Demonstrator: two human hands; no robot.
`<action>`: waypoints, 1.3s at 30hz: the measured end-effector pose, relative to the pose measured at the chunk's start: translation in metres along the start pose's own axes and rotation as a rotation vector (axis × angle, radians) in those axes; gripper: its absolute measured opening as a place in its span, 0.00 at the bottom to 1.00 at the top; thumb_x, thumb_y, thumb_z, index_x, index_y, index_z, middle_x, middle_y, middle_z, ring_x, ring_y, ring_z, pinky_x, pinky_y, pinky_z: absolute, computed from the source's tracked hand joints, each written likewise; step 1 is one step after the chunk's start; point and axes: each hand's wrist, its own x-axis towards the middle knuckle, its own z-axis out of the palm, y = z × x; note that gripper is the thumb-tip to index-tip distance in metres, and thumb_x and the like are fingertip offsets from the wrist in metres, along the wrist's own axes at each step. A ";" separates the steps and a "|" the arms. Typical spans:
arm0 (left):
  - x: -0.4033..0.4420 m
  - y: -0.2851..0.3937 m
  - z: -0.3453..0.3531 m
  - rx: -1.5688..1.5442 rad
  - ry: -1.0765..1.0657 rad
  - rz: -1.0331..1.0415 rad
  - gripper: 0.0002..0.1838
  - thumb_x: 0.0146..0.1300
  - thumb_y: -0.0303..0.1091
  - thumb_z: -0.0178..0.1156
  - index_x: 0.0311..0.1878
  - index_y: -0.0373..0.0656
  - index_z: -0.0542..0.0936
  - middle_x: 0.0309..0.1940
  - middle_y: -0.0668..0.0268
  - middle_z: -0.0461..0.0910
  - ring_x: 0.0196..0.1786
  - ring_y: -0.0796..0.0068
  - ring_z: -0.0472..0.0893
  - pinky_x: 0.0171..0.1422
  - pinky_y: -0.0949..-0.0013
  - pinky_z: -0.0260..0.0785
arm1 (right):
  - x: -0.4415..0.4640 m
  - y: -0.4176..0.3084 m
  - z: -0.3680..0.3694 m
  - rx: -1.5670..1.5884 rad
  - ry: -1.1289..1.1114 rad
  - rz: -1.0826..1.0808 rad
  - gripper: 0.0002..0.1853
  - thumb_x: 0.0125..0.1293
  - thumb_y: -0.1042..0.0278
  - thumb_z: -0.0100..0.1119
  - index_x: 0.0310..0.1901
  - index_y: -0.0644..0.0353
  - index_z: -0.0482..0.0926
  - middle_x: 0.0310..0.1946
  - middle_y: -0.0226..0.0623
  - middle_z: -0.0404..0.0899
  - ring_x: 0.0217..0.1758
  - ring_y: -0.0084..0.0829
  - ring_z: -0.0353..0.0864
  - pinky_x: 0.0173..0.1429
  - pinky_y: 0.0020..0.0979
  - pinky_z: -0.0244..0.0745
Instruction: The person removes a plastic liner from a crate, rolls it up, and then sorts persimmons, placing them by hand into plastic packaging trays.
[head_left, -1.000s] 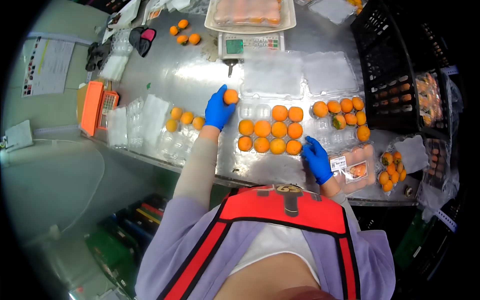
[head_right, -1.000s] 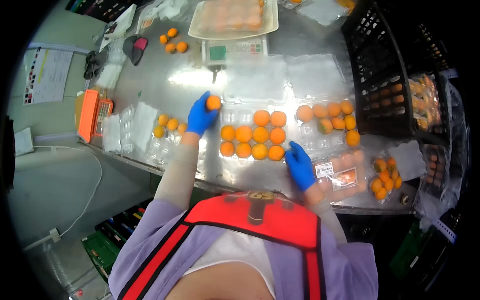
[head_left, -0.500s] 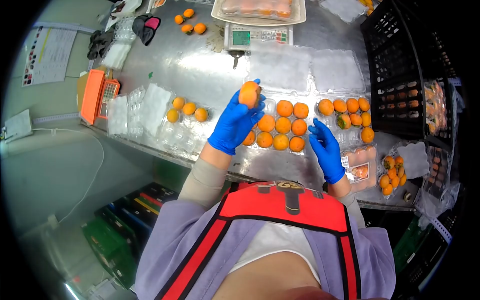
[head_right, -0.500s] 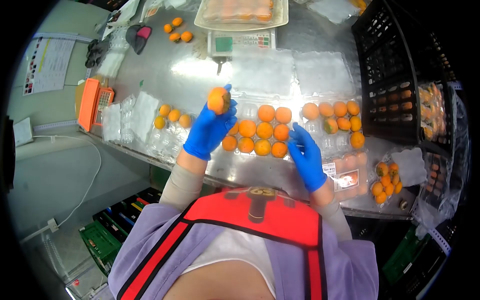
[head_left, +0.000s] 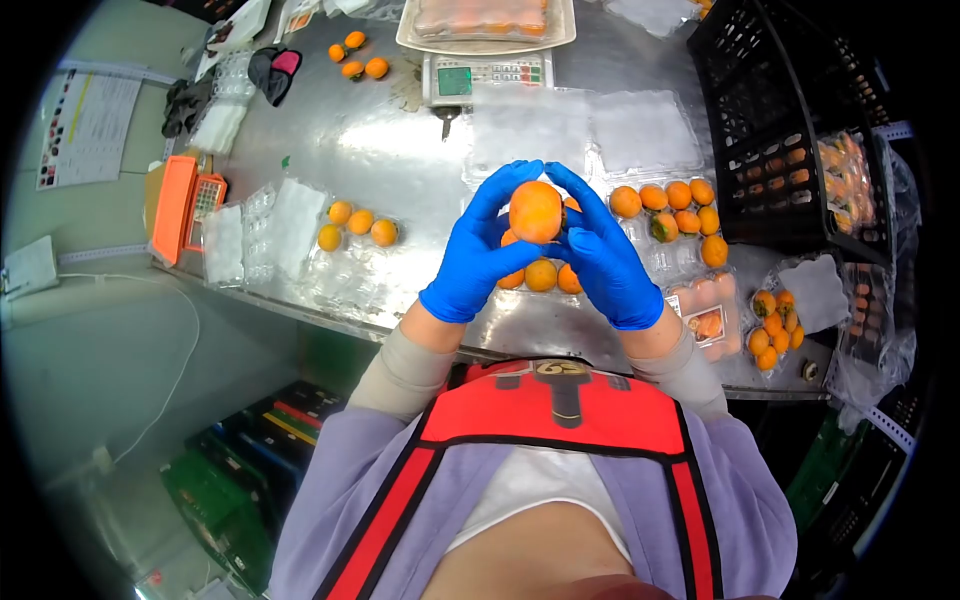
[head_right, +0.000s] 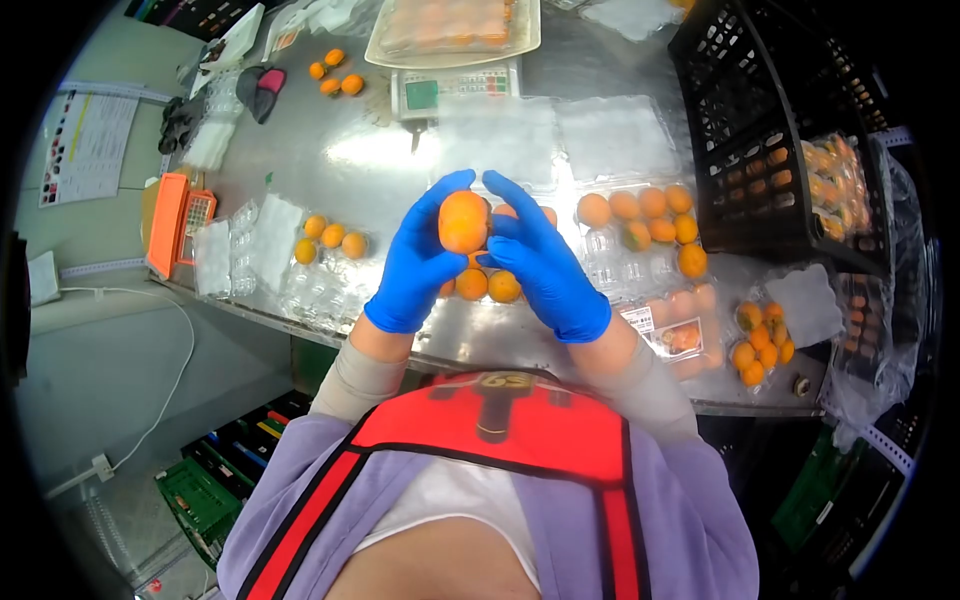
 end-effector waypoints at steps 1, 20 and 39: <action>0.000 -0.003 -0.002 0.071 -0.010 0.027 0.40 0.48 0.25 0.66 0.67 0.47 0.63 0.69 0.64 0.58 0.70 0.66 0.60 0.72 0.58 0.55 | 0.001 -0.001 0.003 -0.025 0.003 0.005 0.36 0.62 0.70 0.57 0.70 0.57 0.52 0.53 0.40 0.71 0.56 0.30 0.72 0.60 0.29 0.67; -0.002 -0.006 -0.005 -0.081 -0.066 -0.038 0.37 0.57 0.34 0.60 0.70 0.45 0.58 0.63 0.60 0.65 0.59 0.66 0.72 0.66 0.64 0.63 | -0.003 0.015 0.008 -0.802 0.184 -0.523 0.44 0.53 0.75 0.68 0.69 0.63 0.53 0.56 0.41 0.70 0.57 0.32 0.73 0.62 0.33 0.67; -0.008 -0.001 -0.001 0.397 0.005 0.293 0.48 0.49 0.32 0.71 0.71 0.38 0.54 0.62 0.57 0.67 0.60 0.68 0.71 0.68 0.62 0.59 | -0.004 0.015 -0.004 -0.260 0.068 -0.171 0.43 0.61 0.57 0.59 0.71 0.59 0.46 0.62 0.47 0.65 0.65 0.39 0.67 0.66 0.35 0.63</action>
